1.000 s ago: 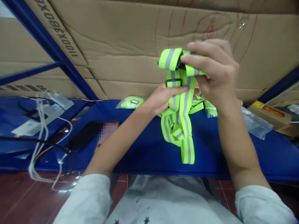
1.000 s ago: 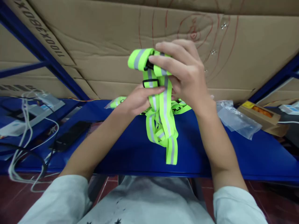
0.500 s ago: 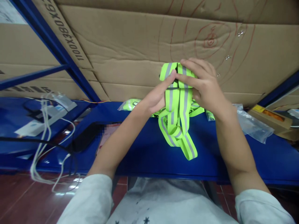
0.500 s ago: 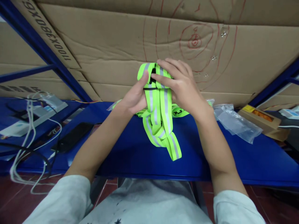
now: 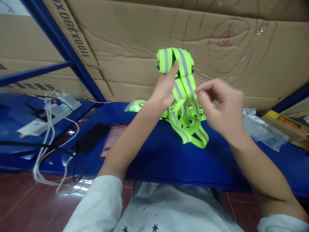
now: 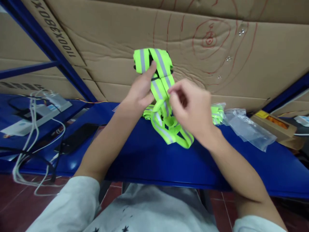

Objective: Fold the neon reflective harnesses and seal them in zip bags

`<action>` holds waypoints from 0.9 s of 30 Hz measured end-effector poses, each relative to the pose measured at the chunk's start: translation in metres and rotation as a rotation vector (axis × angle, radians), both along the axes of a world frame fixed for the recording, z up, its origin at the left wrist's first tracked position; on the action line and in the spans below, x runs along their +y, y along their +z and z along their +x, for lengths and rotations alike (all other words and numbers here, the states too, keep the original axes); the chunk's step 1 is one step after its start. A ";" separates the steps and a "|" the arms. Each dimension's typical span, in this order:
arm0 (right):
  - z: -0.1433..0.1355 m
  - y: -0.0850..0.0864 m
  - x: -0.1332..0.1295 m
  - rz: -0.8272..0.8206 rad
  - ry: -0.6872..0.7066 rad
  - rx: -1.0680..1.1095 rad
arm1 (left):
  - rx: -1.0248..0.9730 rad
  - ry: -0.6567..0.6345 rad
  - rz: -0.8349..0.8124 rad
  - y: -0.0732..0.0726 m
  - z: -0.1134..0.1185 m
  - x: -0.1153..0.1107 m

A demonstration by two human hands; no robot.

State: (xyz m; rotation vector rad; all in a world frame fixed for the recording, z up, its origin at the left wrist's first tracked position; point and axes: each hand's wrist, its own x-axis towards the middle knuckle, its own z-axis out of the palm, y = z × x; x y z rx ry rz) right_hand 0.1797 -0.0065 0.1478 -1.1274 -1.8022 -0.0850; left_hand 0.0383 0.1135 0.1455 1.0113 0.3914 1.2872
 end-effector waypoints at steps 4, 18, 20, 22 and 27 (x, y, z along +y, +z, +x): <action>-0.007 -0.030 -0.001 -0.265 -0.087 -0.043 | -0.058 0.154 -0.022 0.010 0.029 -0.010; 0.033 -0.057 0.046 -0.661 0.128 0.574 | -0.100 0.124 -0.094 0.010 0.041 -0.026; 0.031 -0.056 0.048 -0.744 0.170 0.658 | -0.089 0.115 -0.091 0.009 0.039 -0.023; 0.027 -0.052 0.049 -0.833 0.184 0.716 | -0.078 0.128 -0.074 0.006 0.040 -0.018; 0.014 -0.045 0.051 -1.038 0.260 0.687 | -0.068 0.253 0.027 -0.002 0.047 -0.013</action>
